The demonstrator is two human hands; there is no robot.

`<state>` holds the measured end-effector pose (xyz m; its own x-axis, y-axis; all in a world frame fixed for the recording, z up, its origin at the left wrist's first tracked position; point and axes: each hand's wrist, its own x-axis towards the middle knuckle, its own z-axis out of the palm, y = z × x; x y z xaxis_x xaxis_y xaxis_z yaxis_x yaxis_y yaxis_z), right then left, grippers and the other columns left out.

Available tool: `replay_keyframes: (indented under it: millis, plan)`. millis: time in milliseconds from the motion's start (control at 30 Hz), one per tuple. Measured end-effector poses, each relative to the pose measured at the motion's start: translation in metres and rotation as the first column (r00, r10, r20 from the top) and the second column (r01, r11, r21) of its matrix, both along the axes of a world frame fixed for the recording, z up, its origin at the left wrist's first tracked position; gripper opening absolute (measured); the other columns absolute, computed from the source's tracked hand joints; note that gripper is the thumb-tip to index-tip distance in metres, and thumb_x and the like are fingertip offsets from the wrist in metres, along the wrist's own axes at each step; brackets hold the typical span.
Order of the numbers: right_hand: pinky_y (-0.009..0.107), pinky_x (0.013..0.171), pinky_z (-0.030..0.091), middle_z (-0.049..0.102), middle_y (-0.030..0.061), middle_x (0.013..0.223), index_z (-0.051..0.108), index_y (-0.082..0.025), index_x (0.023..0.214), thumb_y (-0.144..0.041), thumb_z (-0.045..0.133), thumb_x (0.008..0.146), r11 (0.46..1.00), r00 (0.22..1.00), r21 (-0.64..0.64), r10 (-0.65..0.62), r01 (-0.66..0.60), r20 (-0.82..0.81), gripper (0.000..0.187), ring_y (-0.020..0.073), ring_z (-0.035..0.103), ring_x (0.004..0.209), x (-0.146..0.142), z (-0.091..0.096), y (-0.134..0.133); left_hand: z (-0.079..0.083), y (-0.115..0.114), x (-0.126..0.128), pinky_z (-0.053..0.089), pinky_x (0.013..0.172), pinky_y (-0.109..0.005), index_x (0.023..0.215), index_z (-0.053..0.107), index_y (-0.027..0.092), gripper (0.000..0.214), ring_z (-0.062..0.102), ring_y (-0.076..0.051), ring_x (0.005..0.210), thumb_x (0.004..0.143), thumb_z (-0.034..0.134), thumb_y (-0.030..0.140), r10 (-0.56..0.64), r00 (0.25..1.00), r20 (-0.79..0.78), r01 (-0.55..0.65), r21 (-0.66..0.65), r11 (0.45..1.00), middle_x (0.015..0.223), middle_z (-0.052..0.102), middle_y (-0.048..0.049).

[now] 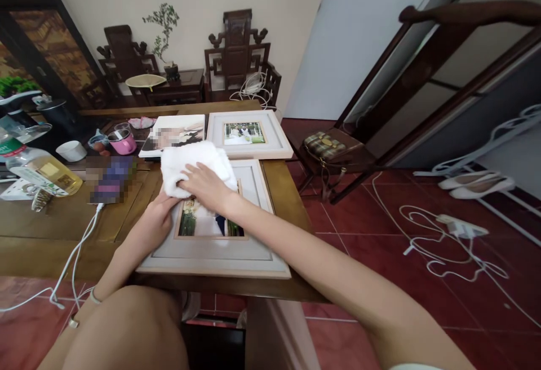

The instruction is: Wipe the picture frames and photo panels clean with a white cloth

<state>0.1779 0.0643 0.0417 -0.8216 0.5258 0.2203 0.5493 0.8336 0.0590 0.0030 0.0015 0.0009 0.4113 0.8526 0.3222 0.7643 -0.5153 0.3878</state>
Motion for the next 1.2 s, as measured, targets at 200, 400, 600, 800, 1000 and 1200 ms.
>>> replay_keyframes:
  millis: [200,400,600,800,1000,1200]
  plan:
    - [0.043,0.103,0.036,0.064,0.0148,0.118,0.071,-0.015,0.095,0.007,0.046,0.065,0.974,0.973,-0.050,-0.216,0.220,0.079,0.045,0.0248,0.058,0.111,0.075,0.010,-0.008,-0.013,0.001,-0.004,0.037,0.110,-0.045,0.128,0.053,0.014,0.066,0.043,-0.022,0.131,0.068,0.035,-0.008,0.028,0.999,0.028,-0.029,0.048,0.998,0.136,0.052,-0.0122]
    - [0.046,0.102,0.041,0.060,0.0159,0.126,0.072,-0.013,0.093,0.009,0.041,0.057,0.932,0.923,-0.031,-0.352,0.361,0.153,0.053,0.0282,0.057,0.114,0.118,0.018,-0.043,-0.013,0.001,-0.003,0.038,0.110,-0.045,0.126,0.055,0.014,0.064,0.045,-0.021,0.130,0.070,0.035,-0.008,0.024,0.999,0.036,-0.027,0.089,0.996,0.135,0.054,-0.0107]
    - [0.051,0.100,0.044,0.063,0.0120,0.122,0.072,-0.019,0.086,0.004,0.045,0.054,0.959,0.976,-0.182,-0.218,0.219,0.024,0.048,0.0315,0.052,0.120,0.109,0.015,-0.151,-0.008,0.000,0.000,0.036,0.111,-0.043,0.124,0.056,0.008,0.058,0.045,-0.023,0.130,0.072,0.033,-0.007,0.051,0.999,-0.007,-0.050,0.075,0.996,0.134,0.053,-0.0156]
    - [0.052,0.103,0.041,0.056,0.0121,0.132,0.072,-0.017,0.093,0.002,0.045,0.057,0.941,0.970,-0.250,-0.241,0.226,-0.033,0.048,0.0333,0.045,0.127,0.096,0.009,-0.163,-0.008,-0.001,-0.003,0.038,0.109,-0.046,0.126,0.052,0.013,0.059,0.042,-0.023,0.131,0.073,0.034,-0.005,0.068,0.996,-0.049,-0.067,0.028,0.997,0.140,0.046,-0.0126]
    - [0.052,0.112,0.023,0.041,0.0158,0.144,0.063,-0.009,0.117,0.002,0.048,0.063,0.917,0.924,-0.136,-0.382,0.376,-0.017,0.057,0.0325,0.026,0.138,0.086,-0.005,-0.056,-0.010,-0.002,-0.006,0.037,0.110,-0.047,0.127,0.051,0.015,0.061,0.041,-0.022,0.132,0.073,0.034,-0.006,0.043,0.998,-0.049,-0.042,0.019,0.999,0.141,0.045,-0.0122]
    - [0.058,0.110,0.019,0.039,0.0153,0.146,0.064,-0.010,0.117,-0.002,0.048,0.071,0.913,0.917,-0.089,-0.393,0.398,0.072,0.049,0.0380,0.023,0.137,0.076,-0.007,-0.041,-0.008,-0.002,-0.004,0.035,0.111,-0.046,0.131,0.048,0.013,0.063,0.040,-0.022,0.133,0.073,0.033,-0.006,0.063,0.998,-0.022,-0.064,-0.003,0.998,0.141,0.046,-0.0130]
